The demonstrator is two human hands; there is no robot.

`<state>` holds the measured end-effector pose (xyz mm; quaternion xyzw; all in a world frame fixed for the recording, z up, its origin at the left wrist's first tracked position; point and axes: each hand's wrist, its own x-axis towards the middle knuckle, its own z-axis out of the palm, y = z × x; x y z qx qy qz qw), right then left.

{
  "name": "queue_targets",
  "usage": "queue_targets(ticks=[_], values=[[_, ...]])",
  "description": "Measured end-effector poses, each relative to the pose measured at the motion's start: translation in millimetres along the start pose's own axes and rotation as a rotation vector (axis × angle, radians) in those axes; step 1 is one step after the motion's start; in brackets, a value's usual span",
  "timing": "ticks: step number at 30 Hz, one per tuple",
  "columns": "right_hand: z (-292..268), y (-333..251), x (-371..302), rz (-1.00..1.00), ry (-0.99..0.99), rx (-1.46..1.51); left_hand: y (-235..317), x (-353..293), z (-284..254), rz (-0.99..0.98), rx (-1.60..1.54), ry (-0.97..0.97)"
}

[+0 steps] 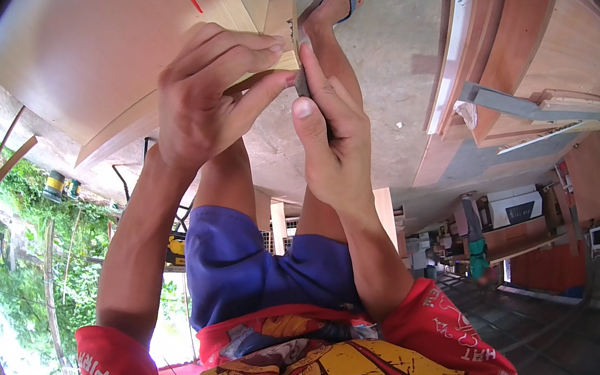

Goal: The person sits on the floor and assembles a wooden cabinet. They use a utility knife to trim thin wooden strips and fit them into grooves on the cabinet edges. The person repeatedly aligns and presses the strips into place, occasionally adjusting the cabinet's position.

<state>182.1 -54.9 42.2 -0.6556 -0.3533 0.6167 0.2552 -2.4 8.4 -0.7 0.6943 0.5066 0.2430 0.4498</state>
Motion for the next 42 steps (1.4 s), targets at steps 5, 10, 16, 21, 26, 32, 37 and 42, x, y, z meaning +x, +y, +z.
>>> queue_targets(ticks=[5, 10, 16, 21, 26, 32, 37, 42], values=[[3, 6, 14, -0.054, 0.013, 0.022, -3, -1, 1, 0.019, -0.007, -0.007], [-8, 11, -11, 0.115, 0.070, 0.076, -1, -1, 4, 0.010, -0.009, 0.006], [-10, 5, 0, 0.034, 0.028, 0.018, 1, 3, -1, 0.017, -0.021, -0.026], [-12, 3, 4, 0.049, -0.032, -0.028, -1, 1, 0, 0.009, -0.027, -0.021], [-9, 4, 8, 0.031, -0.006, -0.030, -1, 1, 0, 0.014, -0.023, -0.021], [-2, -2, 8, 0.075, 0.036, -0.008, 1, 2, -1, -0.001, -0.017, -0.023], [3, -4, 14, 0.089, 0.053, -0.011, 2, 3, -1, -0.014, -0.004, -0.020], [7, 3, 17, 0.265, 0.105, 0.249, 1, 2, 1, -0.015, -0.016, -0.008]])
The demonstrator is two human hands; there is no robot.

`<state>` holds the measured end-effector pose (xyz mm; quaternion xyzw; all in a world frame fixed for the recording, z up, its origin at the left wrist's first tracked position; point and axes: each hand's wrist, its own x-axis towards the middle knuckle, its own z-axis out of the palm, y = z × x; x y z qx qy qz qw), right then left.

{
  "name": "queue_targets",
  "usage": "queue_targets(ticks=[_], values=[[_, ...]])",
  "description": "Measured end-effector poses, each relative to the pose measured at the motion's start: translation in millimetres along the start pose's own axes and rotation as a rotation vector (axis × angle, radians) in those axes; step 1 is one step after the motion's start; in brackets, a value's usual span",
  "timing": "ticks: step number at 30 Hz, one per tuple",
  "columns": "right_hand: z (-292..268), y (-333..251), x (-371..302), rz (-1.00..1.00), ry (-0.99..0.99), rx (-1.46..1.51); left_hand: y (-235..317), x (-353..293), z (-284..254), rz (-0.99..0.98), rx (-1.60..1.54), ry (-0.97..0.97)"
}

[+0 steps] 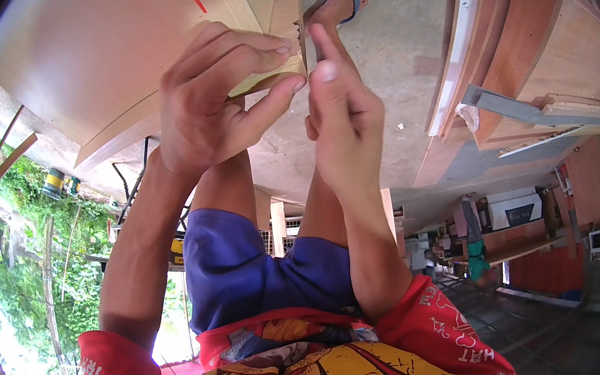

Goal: The person sits on the floor and assembles a wooden cabinet. They use a utility knife to trim thin wooden strips and fit them into grooves on the cabinet edges. The person repeatedly aligns and presses the strips into place, occasionally adjusting the cabinet's position.

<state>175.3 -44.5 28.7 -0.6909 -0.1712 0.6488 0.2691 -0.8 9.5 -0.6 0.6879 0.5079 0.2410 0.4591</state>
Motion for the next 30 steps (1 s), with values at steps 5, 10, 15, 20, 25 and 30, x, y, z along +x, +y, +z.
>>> queue_targets(ticks=[5, 10, 15, 20, 25, 30], values=[[-24, 1, -7, 0.139, 0.035, 0.181, 10, 4, 0, -0.060, -0.026, -0.023], [-30, -2, -25, 0.017, 0.012, 0.030, 23, 22, -12, -0.492, -0.277, -0.240], [-22, 8, -20, -0.233, -0.036, -0.126, 19, 22, -12, -0.517, -0.275, -0.290], [-18, 12, -15, -0.294, -0.036, -0.177, 24, 7, -1, -0.554, -0.310, -0.153], [-18, 8, -18, -0.234, -0.078, -0.213, 4, 5, -13, -0.207, -0.291, -0.235], [-14, 11, -17, -0.252, -0.076, -0.182, 0, 5, -13, -0.150, -0.241, -0.237]])
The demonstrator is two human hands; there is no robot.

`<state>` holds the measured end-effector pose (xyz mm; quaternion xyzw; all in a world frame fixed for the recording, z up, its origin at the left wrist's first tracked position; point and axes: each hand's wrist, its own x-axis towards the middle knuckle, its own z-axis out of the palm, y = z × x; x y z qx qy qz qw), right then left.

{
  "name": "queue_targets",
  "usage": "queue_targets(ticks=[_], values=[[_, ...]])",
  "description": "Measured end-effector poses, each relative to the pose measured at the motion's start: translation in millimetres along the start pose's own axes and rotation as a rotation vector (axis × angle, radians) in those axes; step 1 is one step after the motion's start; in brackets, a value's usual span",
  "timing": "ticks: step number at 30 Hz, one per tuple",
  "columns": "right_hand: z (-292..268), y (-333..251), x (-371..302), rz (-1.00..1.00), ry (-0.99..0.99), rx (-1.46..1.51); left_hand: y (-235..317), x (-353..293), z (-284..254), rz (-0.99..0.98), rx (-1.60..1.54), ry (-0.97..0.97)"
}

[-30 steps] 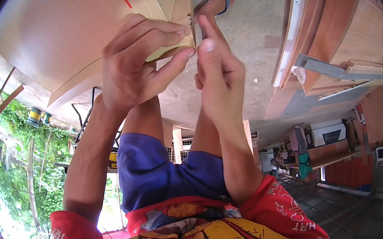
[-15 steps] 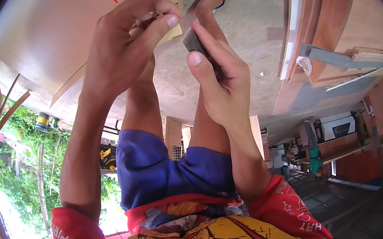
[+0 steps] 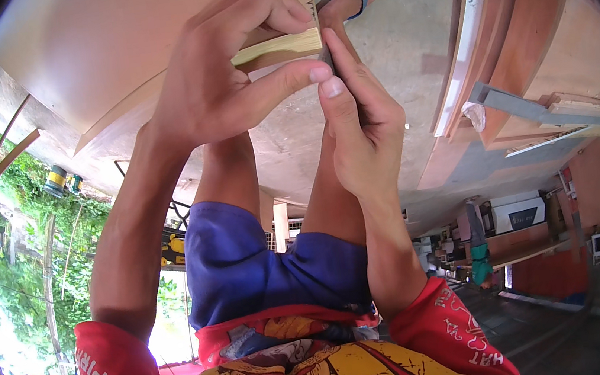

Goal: The person sits on the floor and assembles a wooden cabinet. They use a utility knife to trim thin wooden strips and fit them into grooves on the cabinet edges. The person repeatedly aligns and presses the strips into place, occasionally adjusting the cabinet's position.

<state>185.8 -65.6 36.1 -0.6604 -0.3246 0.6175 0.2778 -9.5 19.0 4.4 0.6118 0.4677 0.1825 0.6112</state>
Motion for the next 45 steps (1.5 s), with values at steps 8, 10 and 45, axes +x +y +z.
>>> queue_targets(ticks=[8, 10, 45], values=[[3, -6, -3, 0.092, 0.006, 0.006, -6, 1, -2, 0.038, -0.010, 0.006], [4, -4, -4, 0.096, 0.011, 0.029, -6, 2, -1, 0.032, -0.008, 0.012], [6, -7, 11, 0.061, 0.065, -0.017, -6, 6, -3, 0.044, 0.037, 0.001]])
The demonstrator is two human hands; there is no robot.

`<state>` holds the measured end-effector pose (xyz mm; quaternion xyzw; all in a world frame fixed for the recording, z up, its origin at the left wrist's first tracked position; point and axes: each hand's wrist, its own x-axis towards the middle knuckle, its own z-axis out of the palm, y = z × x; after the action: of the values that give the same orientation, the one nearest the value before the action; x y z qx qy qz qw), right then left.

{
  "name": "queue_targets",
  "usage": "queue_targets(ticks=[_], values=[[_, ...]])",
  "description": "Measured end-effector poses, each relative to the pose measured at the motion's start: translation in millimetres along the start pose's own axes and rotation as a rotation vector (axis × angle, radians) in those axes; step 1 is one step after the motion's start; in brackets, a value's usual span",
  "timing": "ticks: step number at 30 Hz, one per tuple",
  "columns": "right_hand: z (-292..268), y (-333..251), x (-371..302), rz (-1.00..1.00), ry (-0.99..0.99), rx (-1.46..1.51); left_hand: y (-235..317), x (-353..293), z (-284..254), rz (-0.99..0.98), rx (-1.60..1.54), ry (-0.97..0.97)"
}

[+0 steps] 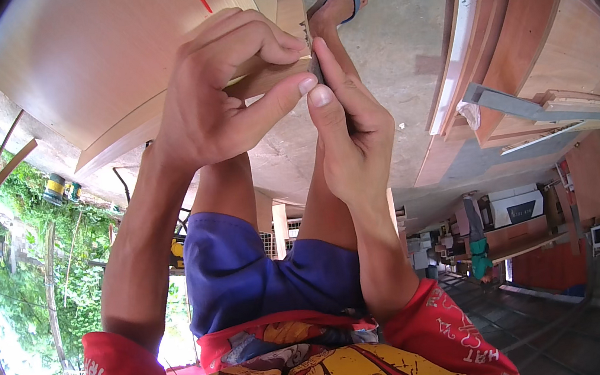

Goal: The person sits on the floor and assembles a wooden cabinet. They use a utility knife to trim thin wooden strips and fit them into grooves on the cabinet edges. The person repeatedly aligns and presses the strips into place, occasionally adjusting the cabinet's position.

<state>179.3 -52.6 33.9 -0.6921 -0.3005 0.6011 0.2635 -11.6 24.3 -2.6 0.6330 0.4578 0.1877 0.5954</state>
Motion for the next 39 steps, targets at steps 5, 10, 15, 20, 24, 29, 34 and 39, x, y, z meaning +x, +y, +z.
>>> queue_targets(ticks=[5, 10, 15, 20, 24, 29, 34, 39], values=[[-4, -1, 8, 0.171, 0.072, 0.211, 6, 2, 3, -0.049, -0.048, 0.016], [-18, 5, 2, 0.331, 0.160, 0.272, 18, 11, 9, -0.313, -0.076, 0.021], [-49, 51, -36, 0.051, 0.138, -0.322, 29, 38, -10, -0.482, 0.086, -0.192], [-52, 68, -60, 0.129, 0.099, -0.439, 60, 54, -39, -0.483, 0.101, -0.338], [-48, 78, -55, 0.130, 0.150, -0.615, 32, 27, -28, -0.484, 0.028, -0.129], [-47, 93, -45, 0.065, 0.236, -0.738, 23, 2, -18, -0.148, -0.011, -0.080], [-45, 95, -37, 0.110, 0.186, -0.726, 21, 2, -6, 0.010, 0.177, -0.113], [-43, 86, -38, 0.120, 0.157, -0.674, 18, 2, -3, -0.016, 0.125, -0.142]])
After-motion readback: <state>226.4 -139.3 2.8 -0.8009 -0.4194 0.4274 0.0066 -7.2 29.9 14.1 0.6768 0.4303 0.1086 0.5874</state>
